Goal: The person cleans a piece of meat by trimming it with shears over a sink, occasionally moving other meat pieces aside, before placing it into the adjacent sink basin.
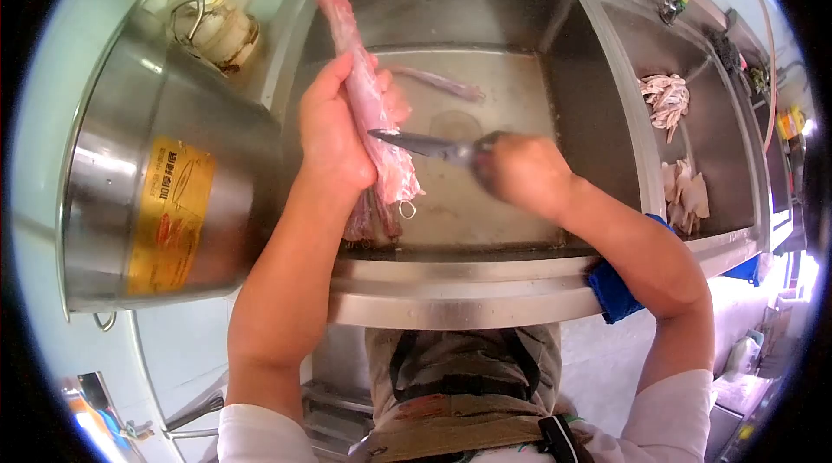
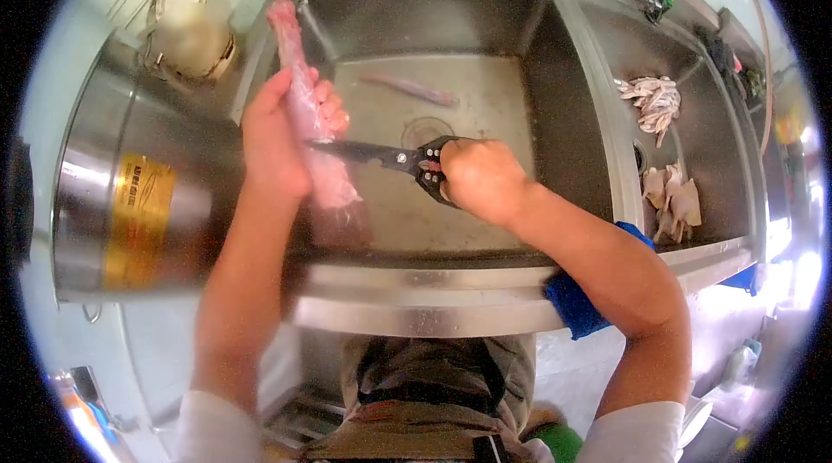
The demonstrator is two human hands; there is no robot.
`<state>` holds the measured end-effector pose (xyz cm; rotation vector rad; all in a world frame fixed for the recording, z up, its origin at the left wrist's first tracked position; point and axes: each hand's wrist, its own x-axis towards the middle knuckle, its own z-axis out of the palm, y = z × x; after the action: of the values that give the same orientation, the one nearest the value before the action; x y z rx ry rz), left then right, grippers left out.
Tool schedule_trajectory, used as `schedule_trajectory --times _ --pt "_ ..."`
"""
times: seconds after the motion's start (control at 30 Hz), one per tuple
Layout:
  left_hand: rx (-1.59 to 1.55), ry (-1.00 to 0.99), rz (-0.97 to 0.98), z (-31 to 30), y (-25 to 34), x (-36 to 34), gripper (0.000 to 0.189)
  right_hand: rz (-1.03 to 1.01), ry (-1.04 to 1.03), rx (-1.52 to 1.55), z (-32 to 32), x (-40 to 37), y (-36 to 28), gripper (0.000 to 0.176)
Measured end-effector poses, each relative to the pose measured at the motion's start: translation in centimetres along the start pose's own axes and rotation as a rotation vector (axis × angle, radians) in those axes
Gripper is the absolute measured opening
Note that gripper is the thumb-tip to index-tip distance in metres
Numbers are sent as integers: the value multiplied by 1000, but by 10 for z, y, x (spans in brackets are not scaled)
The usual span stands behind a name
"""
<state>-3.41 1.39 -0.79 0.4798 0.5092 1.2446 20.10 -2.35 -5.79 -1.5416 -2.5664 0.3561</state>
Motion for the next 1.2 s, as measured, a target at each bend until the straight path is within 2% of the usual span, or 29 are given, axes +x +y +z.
schedule_trajectory --times 0.07,0.17,0.27,0.47,0.57,0.6,0.7,0.77,0.93,1.07,1.2 --pt "64 120 36 6 -1 0 23 -41 -26 28 1 1 4 15" --pt "139 203 63 10 2 1 26 -280 114 311 12 0 15 18" --pt "126 176 58 4 3 1 29 -142 162 381 11 0 14 15" --pt "120 163 18 6 -3 1 25 -87 279 114 11 1 4 18" --pt "98 89 -6 2 -2 2 27 12 53 79 8 2 4 20" --pt "85 54 -11 1 -2 2 29 5 63 58 9 2 5 19" --pt "118 206 20 13 -1 -2 27 -7 109 73 18 4 19 18" --pt "281 251 103 15 -2 2 30 0 154 205 16 5 22 18" --pt "758 328 179 21 7 -1 40 -25 161 95 1 0 12 19" --pt "684 330 165 22 -2 1 42 -6 185 117 -11 -3 0 24" --pt "557 313 66 13 -7 8 42 -110 257 26 -2 -1 10 25"
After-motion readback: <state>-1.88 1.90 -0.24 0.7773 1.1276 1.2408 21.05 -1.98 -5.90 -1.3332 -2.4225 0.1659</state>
